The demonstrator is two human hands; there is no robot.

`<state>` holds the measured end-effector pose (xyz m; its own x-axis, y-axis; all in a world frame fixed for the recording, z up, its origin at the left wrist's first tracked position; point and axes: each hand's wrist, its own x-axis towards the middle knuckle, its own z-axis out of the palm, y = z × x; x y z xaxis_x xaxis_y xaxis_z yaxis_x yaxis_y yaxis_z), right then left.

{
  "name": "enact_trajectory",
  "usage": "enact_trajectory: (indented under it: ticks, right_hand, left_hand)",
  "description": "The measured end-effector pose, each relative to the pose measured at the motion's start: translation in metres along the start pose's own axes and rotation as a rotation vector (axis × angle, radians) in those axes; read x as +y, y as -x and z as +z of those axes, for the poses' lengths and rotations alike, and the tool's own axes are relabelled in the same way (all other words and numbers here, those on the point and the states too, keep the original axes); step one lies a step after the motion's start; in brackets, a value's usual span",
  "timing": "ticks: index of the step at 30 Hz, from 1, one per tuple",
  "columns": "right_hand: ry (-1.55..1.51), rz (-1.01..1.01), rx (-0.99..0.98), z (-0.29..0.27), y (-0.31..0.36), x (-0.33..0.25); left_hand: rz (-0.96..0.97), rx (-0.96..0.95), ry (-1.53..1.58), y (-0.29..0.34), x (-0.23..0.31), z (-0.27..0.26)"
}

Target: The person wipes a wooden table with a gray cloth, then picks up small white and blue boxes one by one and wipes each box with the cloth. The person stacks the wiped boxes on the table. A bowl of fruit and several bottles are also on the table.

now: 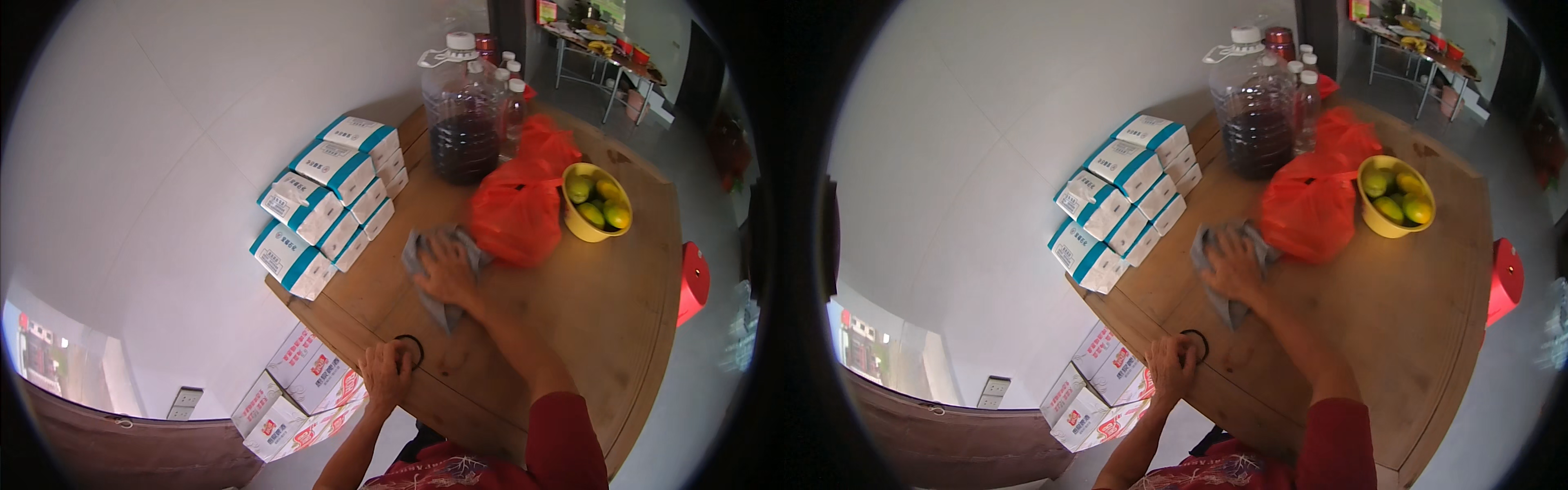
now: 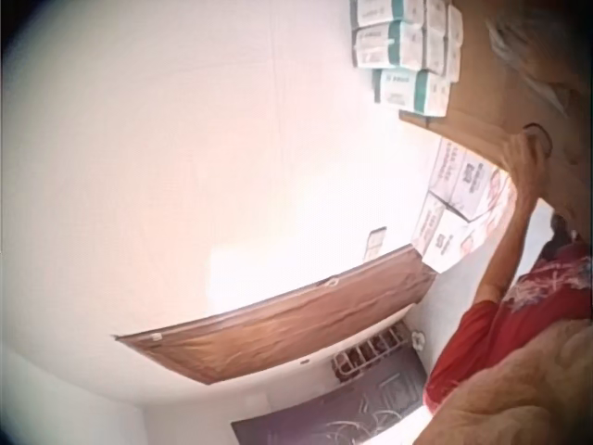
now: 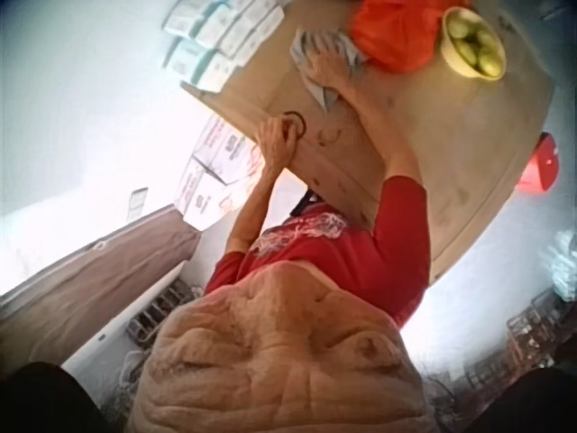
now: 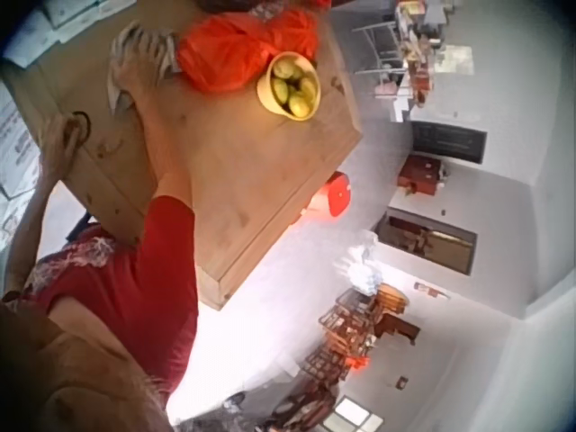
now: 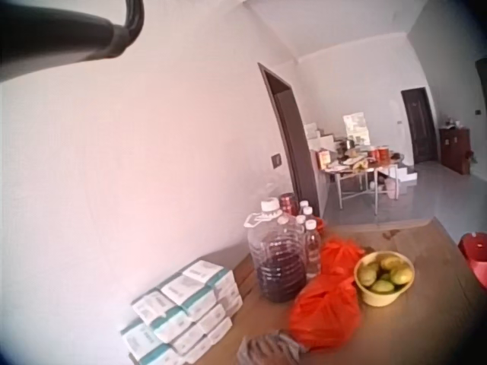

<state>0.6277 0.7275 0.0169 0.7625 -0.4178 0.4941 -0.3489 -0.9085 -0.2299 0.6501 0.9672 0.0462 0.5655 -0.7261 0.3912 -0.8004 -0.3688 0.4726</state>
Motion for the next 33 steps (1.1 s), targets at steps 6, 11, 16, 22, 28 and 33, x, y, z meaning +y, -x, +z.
enact_trajectory:
  ticks: [6, 11, 16, 22, 28, 33]
  right_hand:
    - [0.036, 0.222, 0.112, 0.050, -0.090, 0.069]
    - [0.133, 0.278, 0.103, 0.050, -0.091, 0.041]
    - [-0.012, 0.032, 0.073, 0.041, -0.040, -0.046]
    - [-0.350, -0.431, -0.217, 0.024, -0.017, -0.139]
    - [-0.335, -0.447, -0.115, 0.037, -0.008, -0.110]
    - [-0.042, -0.073, 0.031, 0.007, 0.014, -0.041]
  left_hand:
    - [-0.040, -0.066, 0.018, -0.003, 0.002, -0.003]
    - [-0.061, -0.061, 0.076, -0.001, -0.003, -0.003]
    - [-0.070, -0.058, 0.155, 0.002, -0.009, -0.001]
    - [0.066, -0.014, 0.202, 0.004, -0.013, -0.002]
    - [0.028, -0.114, 0.212, 0.005, -0.012, -0.005]
    - [-0.019, -0.162, 0.235, 0.004, -0.015, -0.007]
